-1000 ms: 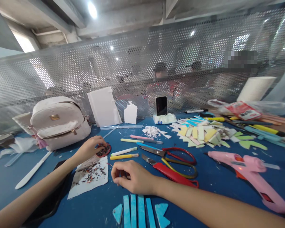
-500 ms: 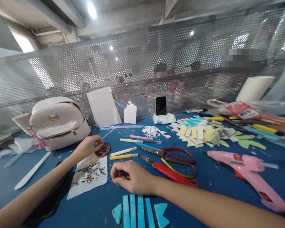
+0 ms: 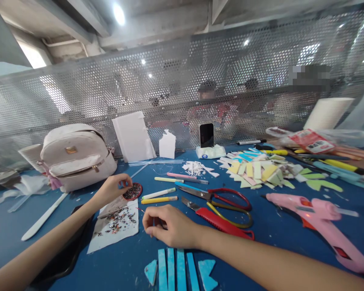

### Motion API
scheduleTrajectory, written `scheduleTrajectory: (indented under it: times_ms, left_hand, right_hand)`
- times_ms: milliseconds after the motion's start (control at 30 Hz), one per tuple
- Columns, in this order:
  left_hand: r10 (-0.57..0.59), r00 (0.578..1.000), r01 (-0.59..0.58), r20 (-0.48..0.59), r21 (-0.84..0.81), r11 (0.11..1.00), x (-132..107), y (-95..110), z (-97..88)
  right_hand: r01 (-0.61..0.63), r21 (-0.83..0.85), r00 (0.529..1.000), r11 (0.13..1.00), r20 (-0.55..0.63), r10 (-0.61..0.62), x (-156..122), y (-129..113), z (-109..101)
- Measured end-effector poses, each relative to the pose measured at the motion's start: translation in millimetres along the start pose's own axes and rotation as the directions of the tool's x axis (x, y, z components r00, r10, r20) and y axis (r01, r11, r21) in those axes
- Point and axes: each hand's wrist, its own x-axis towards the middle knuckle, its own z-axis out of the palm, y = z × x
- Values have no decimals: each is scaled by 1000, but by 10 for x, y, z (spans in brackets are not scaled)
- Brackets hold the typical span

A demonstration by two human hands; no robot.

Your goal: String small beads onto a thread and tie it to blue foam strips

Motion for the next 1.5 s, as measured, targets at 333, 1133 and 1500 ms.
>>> scheduleTrajectory:
  times_ms: [333,1133,1500]
  left_hand:
    - [42,997,-50,62,144,988,60,96,27]
    - [70,994,-91,81,295,951,149,152,70]
    - [15,998,-25,66,139,990,98,-11,65]
  right_hand:
    - [-5,22,1000,1000,-3,5,2,-8,-3]
    - [0,21,1000,1000,16,0,1,8,0]
    - [-1,24,1000,1000,17,1,-2,-8,-12]
